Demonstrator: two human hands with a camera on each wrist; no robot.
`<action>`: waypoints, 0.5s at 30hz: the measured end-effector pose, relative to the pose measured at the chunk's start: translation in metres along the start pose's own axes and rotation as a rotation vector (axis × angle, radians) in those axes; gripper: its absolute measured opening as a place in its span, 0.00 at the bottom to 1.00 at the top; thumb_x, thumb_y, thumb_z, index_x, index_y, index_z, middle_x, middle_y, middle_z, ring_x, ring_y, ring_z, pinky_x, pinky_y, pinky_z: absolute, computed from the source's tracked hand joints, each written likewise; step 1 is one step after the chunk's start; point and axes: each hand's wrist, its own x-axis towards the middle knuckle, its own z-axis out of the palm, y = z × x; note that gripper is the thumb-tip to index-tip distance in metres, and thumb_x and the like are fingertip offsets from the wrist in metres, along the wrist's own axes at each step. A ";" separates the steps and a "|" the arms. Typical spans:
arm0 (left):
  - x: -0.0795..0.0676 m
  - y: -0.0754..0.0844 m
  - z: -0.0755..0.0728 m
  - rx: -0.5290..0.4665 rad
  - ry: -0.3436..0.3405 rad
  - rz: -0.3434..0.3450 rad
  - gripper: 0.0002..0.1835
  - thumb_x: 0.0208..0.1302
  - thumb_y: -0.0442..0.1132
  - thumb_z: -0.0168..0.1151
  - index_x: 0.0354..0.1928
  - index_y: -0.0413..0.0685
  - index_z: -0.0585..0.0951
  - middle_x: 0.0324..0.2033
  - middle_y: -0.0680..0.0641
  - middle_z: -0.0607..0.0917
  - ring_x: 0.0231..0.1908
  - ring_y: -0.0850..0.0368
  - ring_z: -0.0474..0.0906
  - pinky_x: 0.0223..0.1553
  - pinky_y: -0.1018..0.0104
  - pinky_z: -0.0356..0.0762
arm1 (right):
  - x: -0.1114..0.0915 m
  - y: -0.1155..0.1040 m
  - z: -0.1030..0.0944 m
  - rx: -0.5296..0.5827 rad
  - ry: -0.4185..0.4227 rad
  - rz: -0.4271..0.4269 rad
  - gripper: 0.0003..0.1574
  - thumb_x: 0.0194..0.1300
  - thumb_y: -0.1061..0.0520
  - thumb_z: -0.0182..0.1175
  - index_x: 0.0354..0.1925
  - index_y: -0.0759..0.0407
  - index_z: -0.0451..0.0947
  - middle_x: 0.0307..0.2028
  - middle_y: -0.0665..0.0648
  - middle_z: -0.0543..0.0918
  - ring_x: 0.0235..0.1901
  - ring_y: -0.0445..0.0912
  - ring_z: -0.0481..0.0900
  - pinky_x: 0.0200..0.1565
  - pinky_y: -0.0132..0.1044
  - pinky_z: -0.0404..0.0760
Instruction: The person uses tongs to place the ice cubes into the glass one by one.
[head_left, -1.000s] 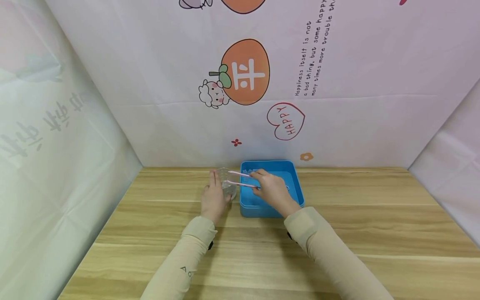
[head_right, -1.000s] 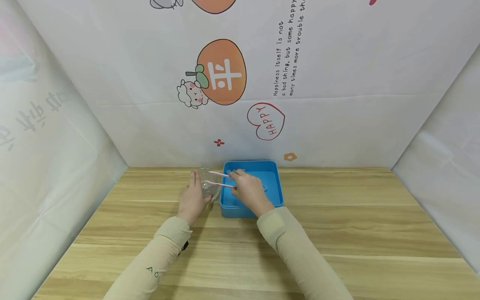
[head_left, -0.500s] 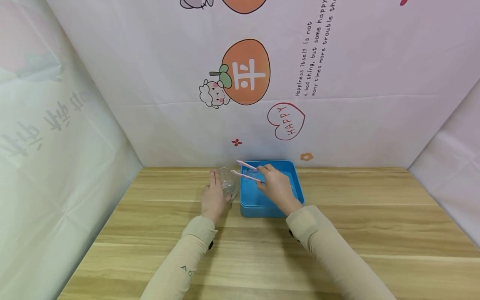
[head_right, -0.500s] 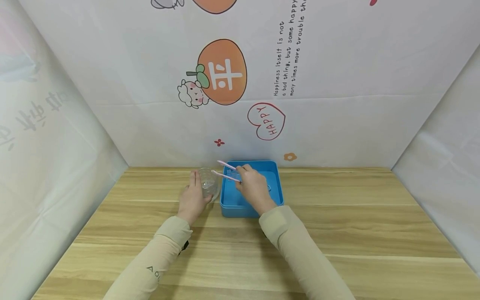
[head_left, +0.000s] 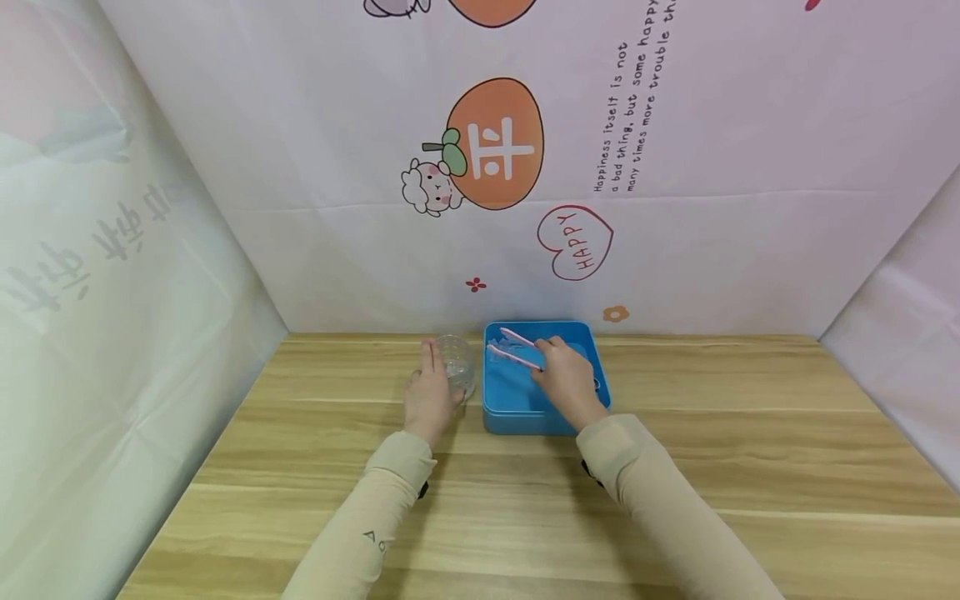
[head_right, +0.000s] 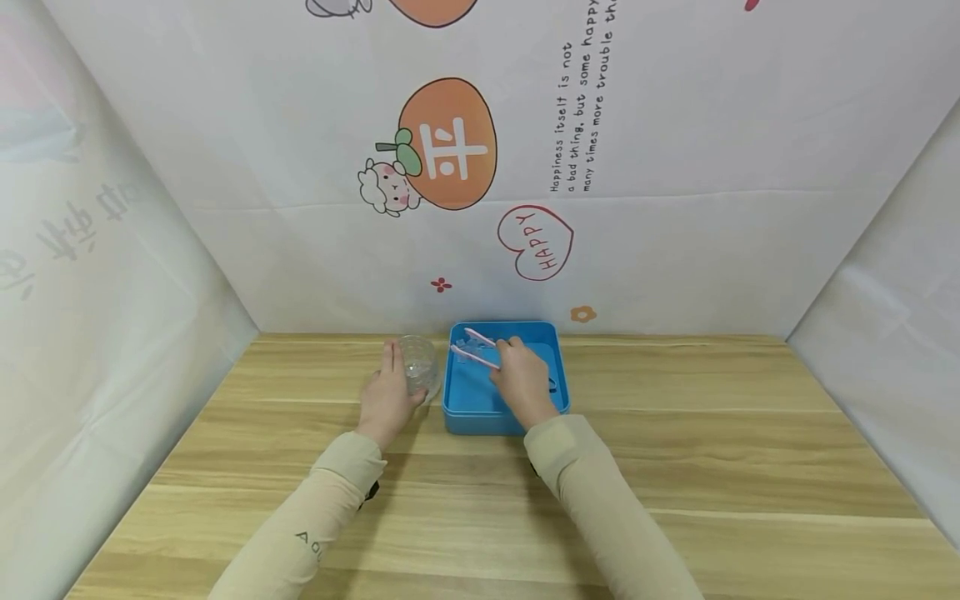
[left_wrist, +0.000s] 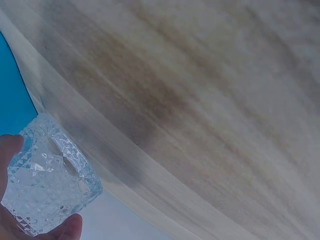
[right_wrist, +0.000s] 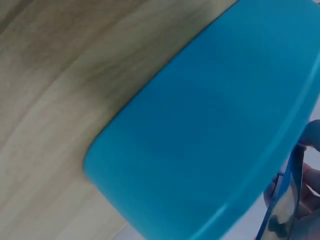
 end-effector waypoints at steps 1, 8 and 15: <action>0.000 0.000 0.000 -0.002 0.002 0.001 0.53 0.53 0.51 0.71 0.72 0.35 0.53 0.72 0.38 0.59 0.42 0.43 0.80 0.43 0.55 0.81 | 0.000 0.002 0.001 -0.002 -0.008 0.008 0.28 0.57 0.55 0.68 0.55 0.63 0.78 0.47 0.63 0.82 0.36 0.52 0.82 0.35 0.44 0.85; -0.002 0.001 0.000 -0.009 0.018 0.007 0.53 0.52 0.50 0.72 0.72 0.34 0.54 0.71 0.37 0.60 0.41 0.43 0.80 0.42 0.55 0.80 | 0.000 0.011 0.007 -0.013 -0.058 0.049 0.29 0.56 0.56 0.68 0.56 0.64 0.77 0.50 0.64 0.81 0.42 0.55 0.82 0.40 0.47 0.85; -0.001 0.000 0.000 0.015 0.032 0.015 0.53 0.52 0.51 0.71 0.72 0.34 0.54 0.71 0.37 0.61 0.40 0.44 0.81 0.41 0.56 0.81 | 0.000 0.018 0.014 -0.040 -0.073 0.055 0.28 0.56 0.56 0.69 0.55 0.64 0.78 0.51 0.66 0.81 0.43 0.56 0.83 0.40 0.49 0.85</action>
